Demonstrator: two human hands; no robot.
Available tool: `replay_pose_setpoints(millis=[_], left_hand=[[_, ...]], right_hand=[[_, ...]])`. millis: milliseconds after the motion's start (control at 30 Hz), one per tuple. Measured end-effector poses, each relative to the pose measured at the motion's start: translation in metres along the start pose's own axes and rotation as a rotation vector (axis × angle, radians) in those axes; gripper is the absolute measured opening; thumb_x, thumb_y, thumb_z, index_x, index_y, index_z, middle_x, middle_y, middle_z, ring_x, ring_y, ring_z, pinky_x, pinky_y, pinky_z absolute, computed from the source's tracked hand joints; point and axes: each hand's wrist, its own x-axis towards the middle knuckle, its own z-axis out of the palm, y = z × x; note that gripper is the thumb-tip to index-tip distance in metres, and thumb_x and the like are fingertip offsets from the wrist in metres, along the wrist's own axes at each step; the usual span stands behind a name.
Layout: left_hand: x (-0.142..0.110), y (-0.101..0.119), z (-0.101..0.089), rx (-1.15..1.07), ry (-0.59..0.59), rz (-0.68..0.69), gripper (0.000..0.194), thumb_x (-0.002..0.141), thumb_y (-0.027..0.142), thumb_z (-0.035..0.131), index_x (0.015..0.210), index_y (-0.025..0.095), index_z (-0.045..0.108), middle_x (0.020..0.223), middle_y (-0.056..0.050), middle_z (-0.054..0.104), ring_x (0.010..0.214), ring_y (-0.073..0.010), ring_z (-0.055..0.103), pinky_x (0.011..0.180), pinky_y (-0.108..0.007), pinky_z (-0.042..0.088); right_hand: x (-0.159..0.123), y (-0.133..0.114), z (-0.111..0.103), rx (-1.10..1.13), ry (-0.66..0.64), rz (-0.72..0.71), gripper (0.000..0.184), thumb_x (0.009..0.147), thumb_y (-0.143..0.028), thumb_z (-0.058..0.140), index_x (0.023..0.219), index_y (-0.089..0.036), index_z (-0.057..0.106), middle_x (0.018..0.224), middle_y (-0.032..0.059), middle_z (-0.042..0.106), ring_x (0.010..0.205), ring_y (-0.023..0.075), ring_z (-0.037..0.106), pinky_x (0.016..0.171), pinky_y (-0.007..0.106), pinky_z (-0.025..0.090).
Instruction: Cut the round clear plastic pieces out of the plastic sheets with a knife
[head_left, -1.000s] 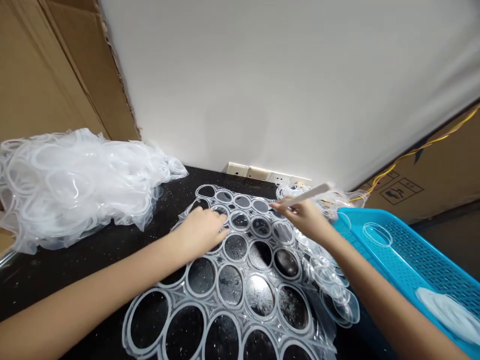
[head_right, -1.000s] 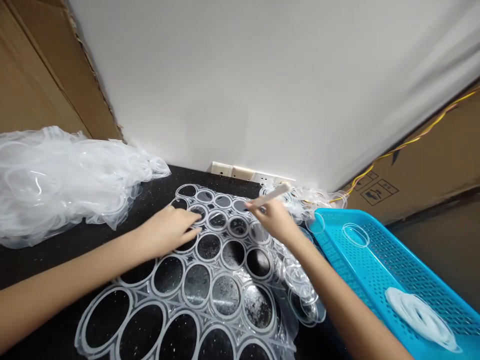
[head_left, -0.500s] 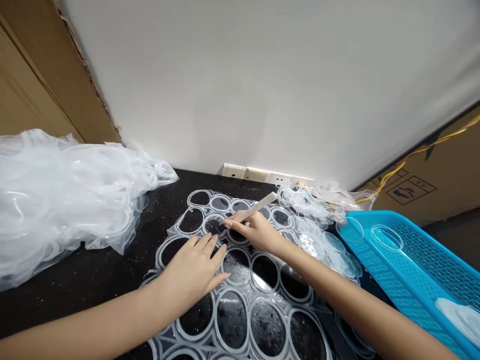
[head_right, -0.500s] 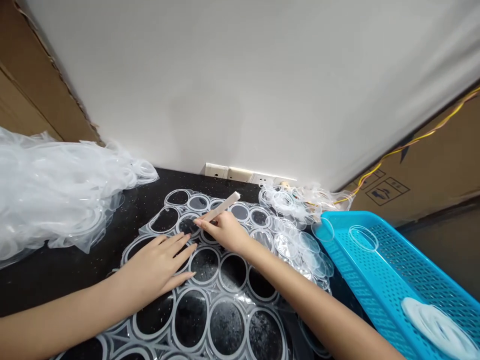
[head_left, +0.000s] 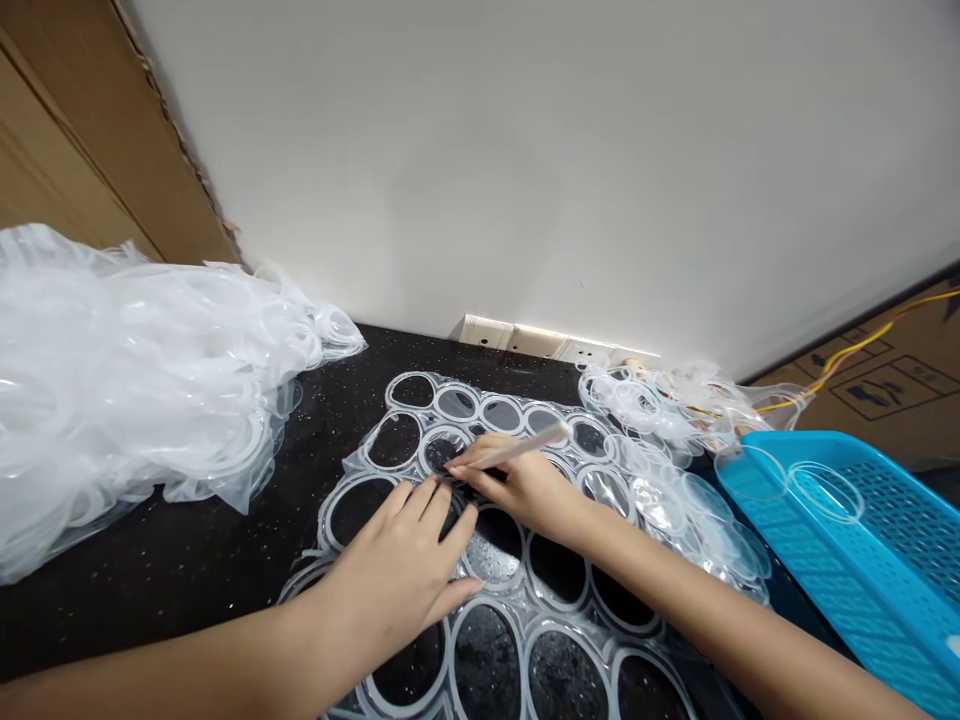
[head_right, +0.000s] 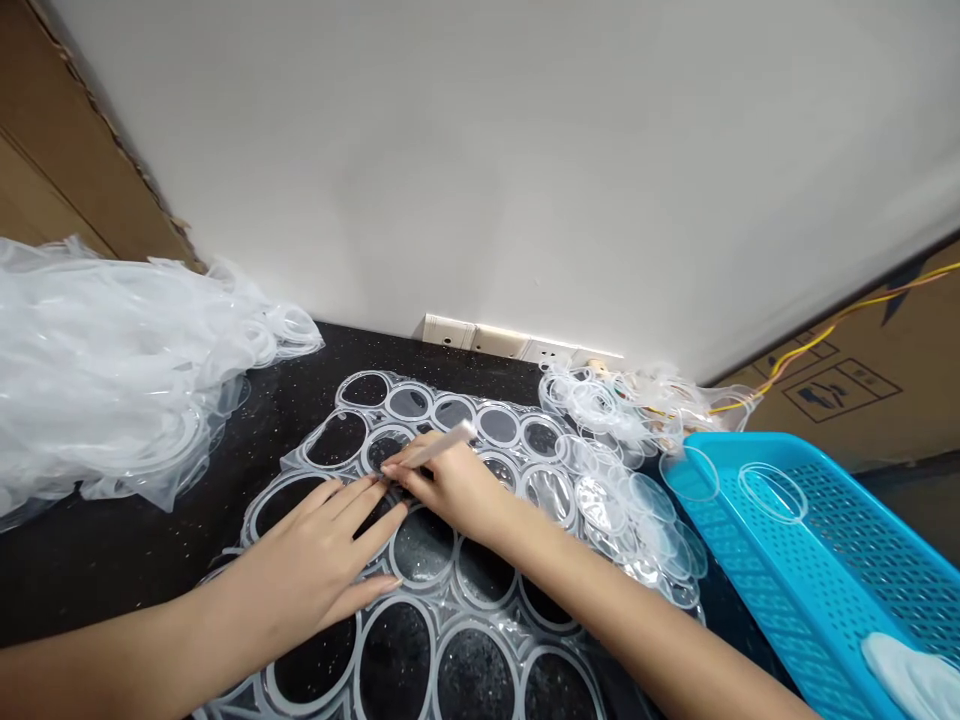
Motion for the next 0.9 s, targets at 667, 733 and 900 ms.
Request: replay_pose_setpoints(millis=[667,733,900], left_hand=[[-0.001,0.006,-0.010,-0.081,-0.218,-0.019,0.052,0.087,0.057,0.040,0.124,0.021,0.052,0.125,-0.020,0.053,0.116,-0.0326,0.050,0.087,-0.049,0.041],[-0.001,0.007,-0.010,-0.066,-0.230,-0.010,0.053,0.087,0.057,0.039,0.123,0.021,0.053,0.124,-0.021,0.054,0.115,-0.0327,0.050,0.085,-0.049,0.042],[-0.001,0.003,-0.010,-0.044,-0.156,-0.002,0.048,0.086,0.053,0.045,0.118,0.019,0.056,0.118,-0.019,0.058,0.112,-0.0315,0.053,0.084,-0.047,0.042]], right_hand=[[0.027,0.047,-0.052,-0.342,0.500,0.214,0.035,0.093,-0.031,0.038,0.100,-0.012,0.066,0.094,0.0113,0.070,0.083,0.0200,0.065,0.071,0.033,0.052],[0.021,0.050,-0.074,-0.385,0.567,0.271,0.036,0.092,-0.033,0.039,0.096,-0.012,0.067,0.089,0.0123,0.070,0.081,0.0229,0.065,0.071,0.036,0.050],[-0.043,0.047,-0.118,-0.785,0.391,0.478,0.032,0.088,-0.033,0.043,0.087,-0.014,0.069,0.087,0.0139,0.069,0.084,0.0272,0.064,0.073,0.037,0.046]])
